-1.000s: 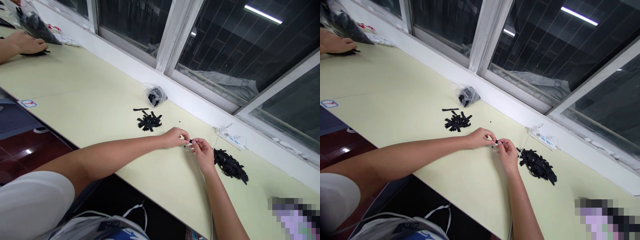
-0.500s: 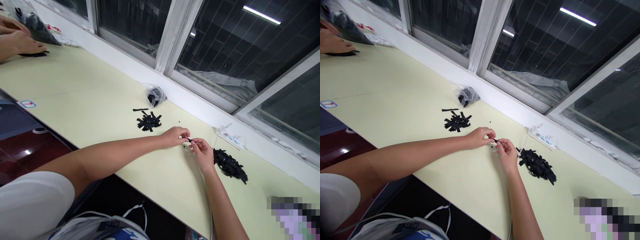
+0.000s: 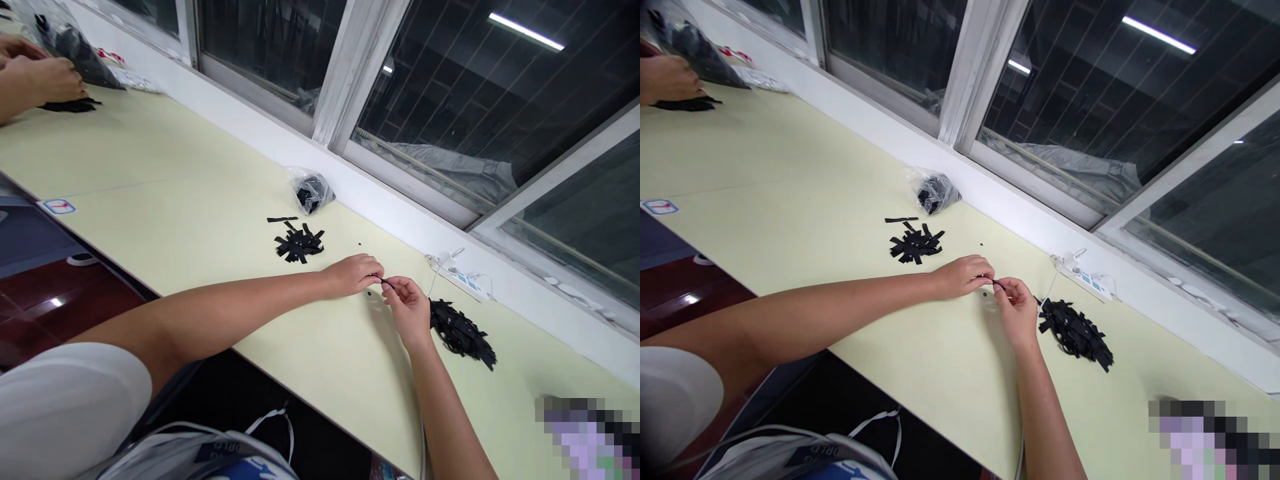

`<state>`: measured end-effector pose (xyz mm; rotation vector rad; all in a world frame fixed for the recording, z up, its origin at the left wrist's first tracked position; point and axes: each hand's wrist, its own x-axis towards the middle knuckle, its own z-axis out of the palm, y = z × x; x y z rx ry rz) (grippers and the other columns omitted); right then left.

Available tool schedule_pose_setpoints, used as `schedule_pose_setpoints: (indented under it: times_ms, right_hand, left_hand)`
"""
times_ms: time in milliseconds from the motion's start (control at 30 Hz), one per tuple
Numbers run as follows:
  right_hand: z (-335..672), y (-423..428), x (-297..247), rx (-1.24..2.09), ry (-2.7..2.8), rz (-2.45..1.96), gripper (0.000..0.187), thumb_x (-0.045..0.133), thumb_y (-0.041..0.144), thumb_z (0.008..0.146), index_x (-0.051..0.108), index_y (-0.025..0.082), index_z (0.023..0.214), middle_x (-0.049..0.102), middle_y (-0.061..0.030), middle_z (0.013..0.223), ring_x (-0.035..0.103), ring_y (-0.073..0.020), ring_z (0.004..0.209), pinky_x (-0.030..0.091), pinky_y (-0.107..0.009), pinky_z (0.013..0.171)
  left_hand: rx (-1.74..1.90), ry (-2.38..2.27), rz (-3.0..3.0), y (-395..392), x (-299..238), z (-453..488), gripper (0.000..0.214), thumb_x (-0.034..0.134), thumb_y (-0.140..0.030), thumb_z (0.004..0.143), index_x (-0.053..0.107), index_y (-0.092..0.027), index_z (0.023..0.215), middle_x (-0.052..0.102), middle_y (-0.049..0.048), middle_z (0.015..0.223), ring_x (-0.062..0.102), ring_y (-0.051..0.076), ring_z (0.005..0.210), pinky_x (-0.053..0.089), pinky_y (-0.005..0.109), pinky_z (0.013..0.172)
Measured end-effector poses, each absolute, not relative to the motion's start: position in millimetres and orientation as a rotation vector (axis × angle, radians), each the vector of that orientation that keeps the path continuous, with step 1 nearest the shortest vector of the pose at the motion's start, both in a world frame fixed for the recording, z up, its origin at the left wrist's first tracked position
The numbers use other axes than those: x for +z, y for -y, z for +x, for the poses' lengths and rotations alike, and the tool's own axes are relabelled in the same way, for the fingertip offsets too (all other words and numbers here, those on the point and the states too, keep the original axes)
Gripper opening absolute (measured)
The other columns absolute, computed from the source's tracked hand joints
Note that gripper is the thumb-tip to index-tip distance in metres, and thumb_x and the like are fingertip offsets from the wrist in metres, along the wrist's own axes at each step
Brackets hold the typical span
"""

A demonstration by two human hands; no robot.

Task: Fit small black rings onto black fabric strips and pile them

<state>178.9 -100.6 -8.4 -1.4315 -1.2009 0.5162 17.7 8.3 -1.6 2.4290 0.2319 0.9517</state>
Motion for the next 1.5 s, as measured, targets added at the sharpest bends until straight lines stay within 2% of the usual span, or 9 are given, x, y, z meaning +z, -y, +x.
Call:
schedule_pose_setpoints:
  times_ms: [233,400,533,633,833,1167,1267,1400,1500]
  right_hand:
    - [178,98,-14,0.519,1.187,-1.484,0.038,0.076,0.048,0.072,0.065,0.02,0.094,0.068,-0.0033,0.082,0.058,-0.0151,0.069,0.049,-0.028,0.061]
    - [179,97,-21,0.512,1.263,-1.594,0.037,0.068,0.052,0.078,0.065,0.021,0.099,0.069,-0.0056,0.09,0.059,-0.017,0.072,0.049,-0.029,0.06]
    - [184,97,-24,0.317,1.507,-1.767,0.028,0.064,0.047,0.08,0.072,0.024,0.094,0.07,-0.0047,0.09,0.057,-0.0172,0.067,0.046,-0.032,0.067]
    - [185,97,-23,0.221,1.689,-1.811,0.025,0.058,0.04,0.083,0.074,0.022,0.088,0.069,-0.0056,0.09,0.057,-0.018,0.068,0.046,-0.033,0.073]
    - [179,98,-19,0.176,1.776,-1.868,0.024,0.051,0.033,0.087,0.071,0.021,0.091,0.068,-0.0052,0.095,0.058,-0.0167,0.069,0.046,-0.032,0.073]
    - [174,92,-22,0.108,1.818,-1.942,0.016,0.051,0.03,0.084,0.063,0.02,0.082,0.065,-0.0043,0.084,0.058,-0.0186,0.073,0.042,-0.031,0.071]
    - [170,94,-21,0.12,1.809,-1.945,0.013,0.052,0.03,0.083,0.06,0.021,0.081,0.065,-0.0026,0.078,0.057,-0.018,0.068,0.041,-0.03,0.066]
    - [167,101,-13,0.196,1.786,-1.893,0.008,0.056,0.03,0.081,0.059,0.023,0.079,0.061,0.0028,0.065,0.053,-0.0149,0.057,0.039,-0.027,0.06]
    - [170,105,-5,0.123,1.623,-1.783,0.011,0.061,0.034,0.081,0.061,0.023,0.084,0.063,0.0024,0.069,0.056,-0.0141,0.06,0.042,-0.026,0.061]
  left_hand:
    - [0.94,-0.277,2.459,-14,-2,15,0.014,0.049,-0.02,0.095,0.062,-0.018,0.09,0.064,0.0053,0.093,0.055,0.019,0.093,0.042,0.03,0.086]
    - [1.018,-0.334,2.43,-21,-5,14,0.012,0.051,-0.022,0.094,0.062,-0.018,0.092,0.064,0.0065,0.104,0.056,0.019,0.099,0.041,0.03,0.089]
    - [0.973,-0.436,2.417,-23,-3,13,0.013,0.049,-0.022,0.095,0.061,-0.019,0.092,0.066,0.0038,0.091,0.057,0.019,0.09,0.041,0.03,0.083]
    - [0.962,-0.454,2.408,-23,-2,13,0.011,0.05,-0.021,0.095,0.061,-0.019,0.091,0.066,0.0032,0.09,0.057,0.018,0.088,0.041,0.03,0.08]
    - [0.916,-0.427,2.432,-25,-5,14,0.011,0.05,-0.021,0.094,0.06,-0.019,0.089,0.065,0.0034,0.089,0.057,0.019,0.09,0.042,0.029,0.079]
    - [0.903,-0.434,2.466,-29,-10,14,0.011,0.051,-0.021,0.093,0.061,-0.018,0.089,0.064,0.0037,0.088,0.057,0.019,0.088,0.041,0.029,0.078]
    - [0.902,-0.427,2.476,-30,-9,14,0.012,0.052,-0.02,0.093,0.063,-0.018,0.088,0.066,0.0036,0.088,0.057,0.018,0.088,0.042,0.029,0.078]
    - [0.929,-0.386,2.498,-32,-10,15,0.01,0.057,-0.019,0.091,0.067,-0.019,0.087,0.071,0.0035,0.094,0.059,0.019,0.095,0.043,0.031,0.085]
    - [0.974,-0.318,2.521,-33,-10,16,0.011,0.059,-0.02,0.091,0.069,-0.018,0.088,0.073,0.0039,0.095,0.059,0.019,0.096,0.044,0.031,0.088]
